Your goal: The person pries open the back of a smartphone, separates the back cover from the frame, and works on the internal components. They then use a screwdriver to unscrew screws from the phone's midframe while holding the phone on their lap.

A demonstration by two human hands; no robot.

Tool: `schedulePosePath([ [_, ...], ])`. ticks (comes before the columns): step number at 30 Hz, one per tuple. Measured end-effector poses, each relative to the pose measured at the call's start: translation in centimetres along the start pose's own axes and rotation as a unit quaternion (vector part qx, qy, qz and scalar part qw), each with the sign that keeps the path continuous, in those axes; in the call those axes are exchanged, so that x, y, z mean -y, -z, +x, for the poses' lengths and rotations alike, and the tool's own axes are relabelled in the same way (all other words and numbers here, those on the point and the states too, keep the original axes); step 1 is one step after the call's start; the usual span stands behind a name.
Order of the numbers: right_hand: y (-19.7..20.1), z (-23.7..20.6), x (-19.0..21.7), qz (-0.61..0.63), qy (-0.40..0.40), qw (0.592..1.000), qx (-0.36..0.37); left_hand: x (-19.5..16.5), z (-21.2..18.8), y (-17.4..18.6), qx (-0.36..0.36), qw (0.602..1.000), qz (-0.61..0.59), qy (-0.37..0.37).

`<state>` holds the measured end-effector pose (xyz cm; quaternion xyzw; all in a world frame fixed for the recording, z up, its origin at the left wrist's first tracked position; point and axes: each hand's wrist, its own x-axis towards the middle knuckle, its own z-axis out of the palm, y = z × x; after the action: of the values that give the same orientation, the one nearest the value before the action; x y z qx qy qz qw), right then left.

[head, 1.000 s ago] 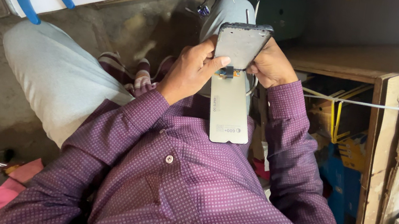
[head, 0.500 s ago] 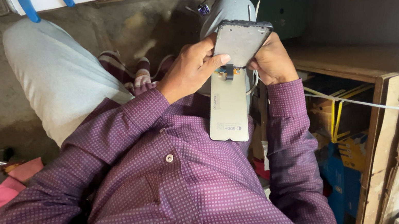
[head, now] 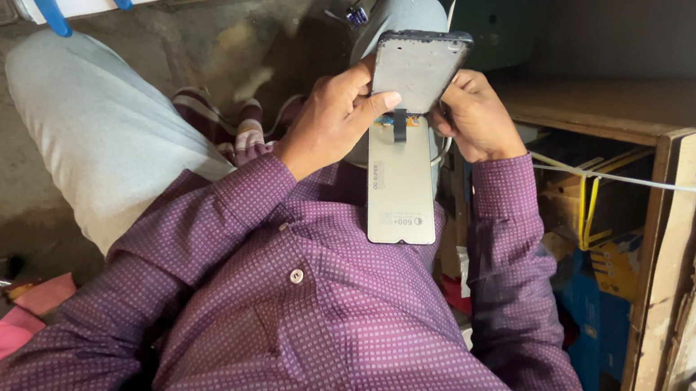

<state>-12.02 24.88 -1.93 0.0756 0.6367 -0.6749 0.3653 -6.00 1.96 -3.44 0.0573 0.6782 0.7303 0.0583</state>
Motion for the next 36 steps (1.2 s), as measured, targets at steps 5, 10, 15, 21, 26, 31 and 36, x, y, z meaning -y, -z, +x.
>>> schedulePosePath([
  [5, 0.1, -0.4, 0.1, -0.012, -0.013, 1.0, -0.016, 0.0, 0.0, 0.0, 0.005, 1.0, -0.016, -0.001],
  [10, 0.2, -0.8, -0.1, -0.044, -0.003, 0.999, -0.023, 0.0, 0.0, 0.1, 0.006, 1.0, -0.016, -0.004],
  [15, -0.8, -1.5, 0.2, -0.034, 0.007, 0.999, -0.025, 0.0, 0.0, 0.1, 0.001, 1.0, -0.009, -0.001],
  [21, -3.1, -4.5, 2.2, -0.096, 0.094, 0.969, -0.209, -0.1, -0.2, 0.2, -0.01, 1.0, 0.01, 0.004],
  [26, -5.5, -7.2, 1.5, -0.103, 0.134, 0.976, -0.136, 0.0, -0.1, 0.0, -0.007, 1.0, 0.007, 0.0],
  [31, -6.7, -6.5, 0.2, -0.088, 0.11, 0.982, -0.127, -0.2, -0.2, 0.2, -0.009, 1.0, 0.0, 0.002],
  [36, -6.4, -7.2, 0.5, -0.09, 0.069, 0.989, -0.09, -0.2, -0.2, 0.3, -0.01, 0.999, -0.037, 0.029],
])
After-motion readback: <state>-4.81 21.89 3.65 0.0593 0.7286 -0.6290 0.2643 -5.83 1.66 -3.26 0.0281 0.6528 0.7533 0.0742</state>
